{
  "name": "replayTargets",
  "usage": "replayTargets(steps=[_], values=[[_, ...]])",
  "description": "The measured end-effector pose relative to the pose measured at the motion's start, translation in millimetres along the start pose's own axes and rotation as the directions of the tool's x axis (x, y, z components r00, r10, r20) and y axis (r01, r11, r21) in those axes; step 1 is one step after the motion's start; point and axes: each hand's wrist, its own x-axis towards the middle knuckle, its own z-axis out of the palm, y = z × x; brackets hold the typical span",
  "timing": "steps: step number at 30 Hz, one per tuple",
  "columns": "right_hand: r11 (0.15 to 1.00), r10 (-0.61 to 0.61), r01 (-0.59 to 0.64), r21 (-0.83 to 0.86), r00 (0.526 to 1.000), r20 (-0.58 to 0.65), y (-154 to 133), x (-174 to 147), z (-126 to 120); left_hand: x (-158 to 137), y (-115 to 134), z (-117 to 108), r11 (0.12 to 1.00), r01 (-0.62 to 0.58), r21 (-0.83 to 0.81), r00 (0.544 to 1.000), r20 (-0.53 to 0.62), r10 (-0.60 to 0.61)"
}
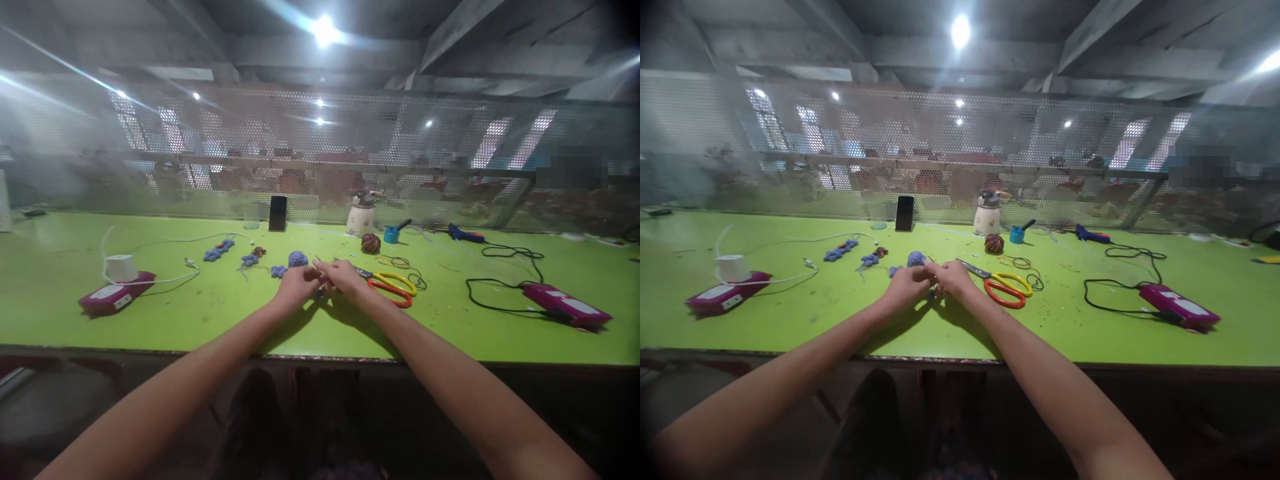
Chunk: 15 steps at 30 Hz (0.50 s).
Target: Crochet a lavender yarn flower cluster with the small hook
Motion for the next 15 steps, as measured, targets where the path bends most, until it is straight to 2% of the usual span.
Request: replayTargets(steps=[4, 8, 15], values=[[0.997, 0.075, -0.075, -0.007, 0.996, 0.054, 0.8, -0.9, 3.8, -2.2, -1.8, -0.2, 0.999, 0.022, -0.035, 0.996, -0.089, -0.025], [0.995, 0.089, -0.094, 0.028, 0.987, 0.137, 0.4, -1.2, 0.9, -8.4, 1.0, -8.7, 0.985, 0.104, -0.138, 0.993, -0.041, -0.111], [0.994, 0.065, -0.082, 0.074, 0.975, 0.213, -10.3, 14.0, 0.3, -5.3, 5.2, -29.4, 0.945, 0.233, -0.231, 0.968, -0.036, -0.247]])
